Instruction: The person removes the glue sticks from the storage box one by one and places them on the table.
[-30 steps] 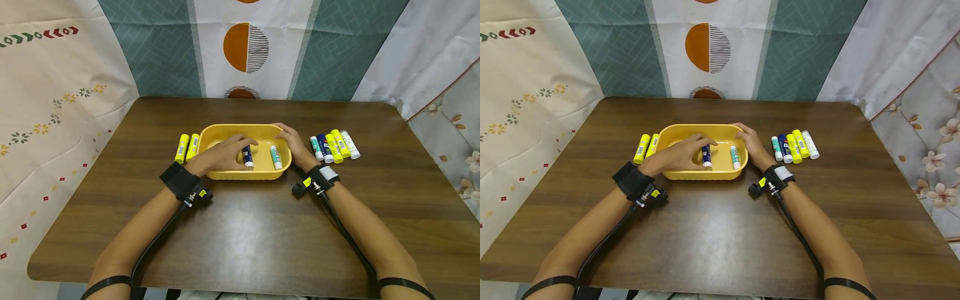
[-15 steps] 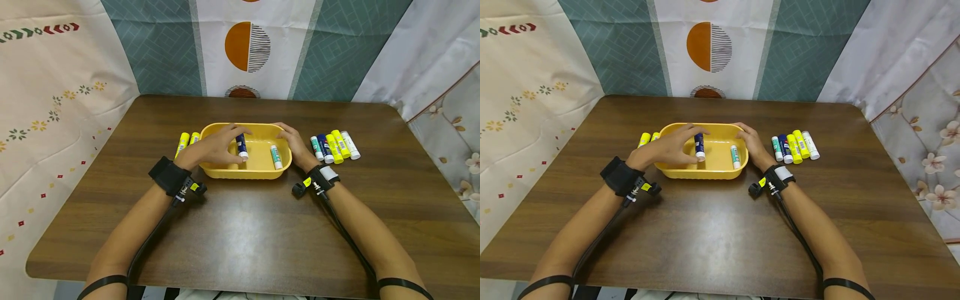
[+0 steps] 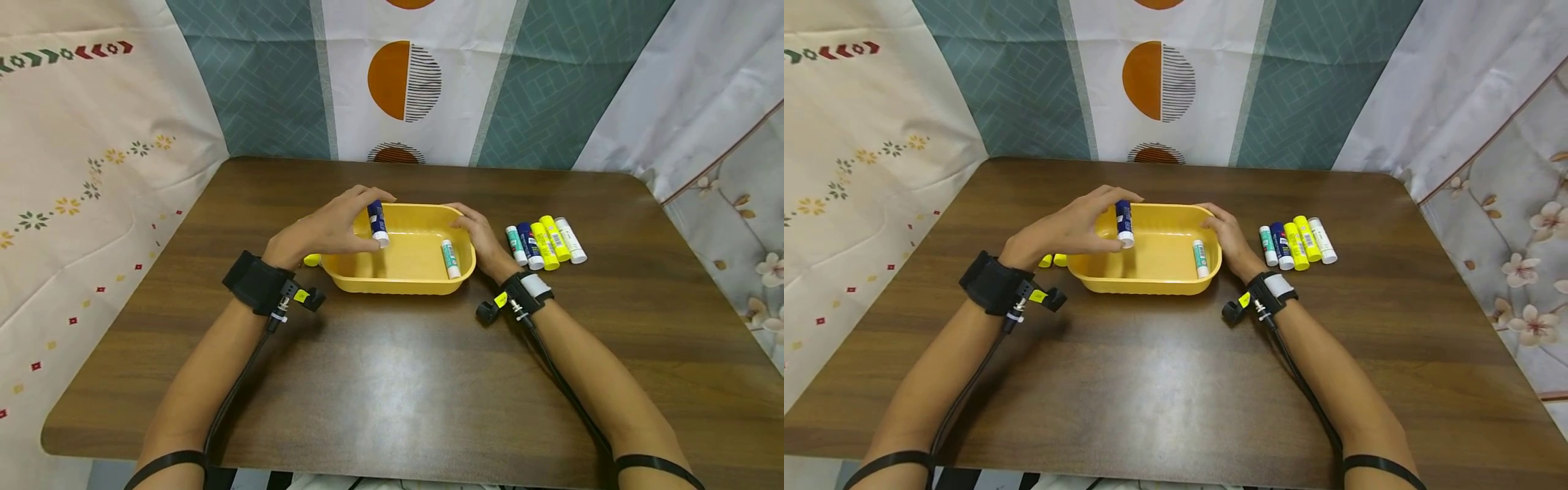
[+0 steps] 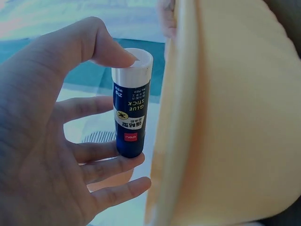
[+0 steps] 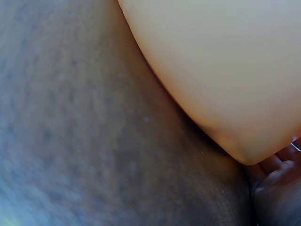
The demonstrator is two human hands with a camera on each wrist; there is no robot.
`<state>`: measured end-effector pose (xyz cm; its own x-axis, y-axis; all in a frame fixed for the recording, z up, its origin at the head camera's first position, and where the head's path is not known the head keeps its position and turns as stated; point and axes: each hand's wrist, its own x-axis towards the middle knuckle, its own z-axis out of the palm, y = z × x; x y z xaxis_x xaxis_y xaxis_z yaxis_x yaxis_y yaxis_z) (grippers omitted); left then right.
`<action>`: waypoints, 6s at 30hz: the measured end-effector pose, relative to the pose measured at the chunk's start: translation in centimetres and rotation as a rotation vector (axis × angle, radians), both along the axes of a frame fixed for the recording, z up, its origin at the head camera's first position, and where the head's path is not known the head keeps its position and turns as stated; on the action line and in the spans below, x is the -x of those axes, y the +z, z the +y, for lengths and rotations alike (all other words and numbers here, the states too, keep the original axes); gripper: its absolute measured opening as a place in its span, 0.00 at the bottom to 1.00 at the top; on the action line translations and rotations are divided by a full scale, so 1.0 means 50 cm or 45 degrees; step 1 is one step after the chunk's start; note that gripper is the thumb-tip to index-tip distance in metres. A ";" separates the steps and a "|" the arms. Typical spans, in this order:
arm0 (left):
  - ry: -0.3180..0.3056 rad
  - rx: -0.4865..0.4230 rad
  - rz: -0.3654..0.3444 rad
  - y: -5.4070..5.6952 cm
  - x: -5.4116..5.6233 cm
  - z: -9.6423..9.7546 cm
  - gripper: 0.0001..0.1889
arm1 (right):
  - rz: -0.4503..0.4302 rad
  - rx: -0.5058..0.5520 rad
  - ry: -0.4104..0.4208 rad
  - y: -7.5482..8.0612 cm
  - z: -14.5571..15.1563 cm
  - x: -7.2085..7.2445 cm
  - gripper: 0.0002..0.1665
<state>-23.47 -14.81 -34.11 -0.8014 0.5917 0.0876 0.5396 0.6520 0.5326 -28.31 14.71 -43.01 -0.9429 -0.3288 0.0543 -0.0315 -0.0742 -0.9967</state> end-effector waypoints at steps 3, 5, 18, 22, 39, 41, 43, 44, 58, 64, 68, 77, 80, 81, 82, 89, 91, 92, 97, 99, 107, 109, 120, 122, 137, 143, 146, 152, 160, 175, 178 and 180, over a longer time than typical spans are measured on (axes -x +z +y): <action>0.030 -0.021 0.008 0.009 -0.002 -0.011 0.38 | 0.002 0.002 -0.007 0.001 0.000 0.000 0.23; 0.046 -0.037 0.003 0.014 -0.003 -0.019 0.38 | 0.001 0.000 -0.012 0.002 0.001 -0.001 0.22; 0.121 -0.023 -0.085 0.037 -0.004 -0.086 0.36 | -0.018 -0.011 0.018 0.001 0.004 0.000 0.22; 0.139 0.009 -0.110 0.039 0.000 -0.108 0.36 | -0.039 0.006 0.015 0.001 0.006 -0.001 0.23; 0.251 0.131 -0.301 0.055 -0.013 -0.219 0.46 | -0.007 -0.058 0.018 0.001 0.003 0.001 0.24; 0.257 0.137 -0.309 0.057 -0.013 -0.223 0.46 | -0.005 -0.069 0.019 0.002 0.003 0.001 0.24; 0.261 0.143 -0.322 0.059 -0.013 -0.225 0.45 | -0.014 -0.073 0.011 0.003 0.003 0.001 0.24; 0.260 0.146 -0.331 0.059 -0.013 -0.225 0.45 | -0.018 -0.076 0.006 0.002 0.003 0.001 0.24; 0.329 0.265 -0.497 0.027 -0.015 -0.253 0.44 | -0.031 -0.017 0.012 0.002 0.003 -0.002 0.24; 0.356 0.323 -0.551 0.013 -0.014 -0.244 0.45 | -0.025 -0.023 0.012 -0.001 0.002 -0.002 0.24; 0.387 0.313 -0.600 0.003 -0.012 -0.242 0.49 | -0.021 -0.023 0.019 -0.001 0.000 -0.001 0.25; 0.411 0.305 -0.673 0.000 -0.007 -0.238 0.63 | -0.010 -0.018 0.019 0.001 -0.001 0.000 0.24; 0.406 0.317 -0.675 0.003 -0.009 -0.239 0.64 | -0.009 -0.016 0.016 0.002 -0.001 -0.001 0.24; 0.409 0.313 -0.679 0.004 -0.009 -0.240 0.64 | -0.008 -0.015 0.013 0.002 -0.001 -0.001 0.24; 0.408 0.315 -0.673 0.005 -0.009 -0.241 0.63 | -0.009 -0.015 0.012 0.002 -0.001 -0.002 0.24; 0.357 0.282 -0.569 0.008 -0.002 -0.240 0.63 | -0.010 -0.024 0.013 0.004 0.000 -0.004 0.24; 0.329 0.268 -0.500 0.012 -0.001 -0.236 0.61 | -0.011 -0.024 0.011 0.004 0.000 -0.004 0.23; 0.318 0.258 -0.464 0.014 -0.002 -0.232 0.59 | -0.012 -0.025 0.009 0.004 0.001 -0.003 0.23; 0.248 0.215 -0.306 0.029 -0.010 -0.202 0.51 | -0.018 -0.021 0.020 0.001 0.002 -0.002 0.23; 0.245 0.210 -0.271 0.036 -0.014 -0.188 0.49 | -0.017 -0.019 0.024 0.002 0.002 -0.002 0.24; 0.215 0.152 -0.149 0.041 -0.015 -0.133 0.43 | -0.017 -0.018 0.027 0.000 0.001 -0.003 0.23; 0.204 0.135 -0.105 0.038 -0.015 -0.119 0.41 | -0.018 -0.011 0.027 -0.002 0.002 -0.003 0.23; 0.065 0.035 0.066 0.018 -0.029 -0.009 0.29 | -0.013 -0.047 0.016 -0.002 0.005 0.000 0.22; 0.020 0.037 0.089 0.010 -0.025 0.014 0.29 | -0.018 -0.042 0.019 -0.002 0.005 0.001 0.23; -0.160 0.084 0.014 -0.031 -0.009 0.127 0.39 | 0.004 -0.042 0.011 0.007 0.001 -0.001 0.22; -0.160 0.156 0.021 -0.047 -0.009 0.167 0.40 | -0.008 -0.010 0.019 0.002 0.005 -0.003 0.21; -0.161 0.175 0.022 -0.057 -0.007 0.187 0.39 | -0.002 0.001 0.018 -0.001 0.007 -0.003 0.21; -0.139 0.210 0.003 -0.066 -0.002 0.218 0.38 | 0.050 -0.008 0.012 -0.003 0.004 0.001 0.23; -0.174 0.311 0.178 -0.080 0.006 0.244 0.37 | 0.069 -0.009 0.012 0.000 0.004 0.002 0.22; -0.161 0.282 0.139 -0.084 -0.002 0.234 0.38 | 0.079 -0.012 0.014 -0.006 0.000 -0.003 0.22; -0.165 0.243 0.110 -0.077 -0.005 0.224 0.37 | 0.083 -0.019 0.021 -0.005 0.000 -0.001 0.22; -0.166 0.220 0.088 -0.071 -0.006 0.219 0.37 | 0.079 -0.028 0.015 -0.003 0.000 0.000 0.21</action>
<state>-23.14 -3.86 -37.67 -0.7129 0.7008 0.0275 0.6564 0.6529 0.3779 -28.30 14.71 -43.17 -0.9341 -0.3413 0.1050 -0.0924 -0.0530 -0.9943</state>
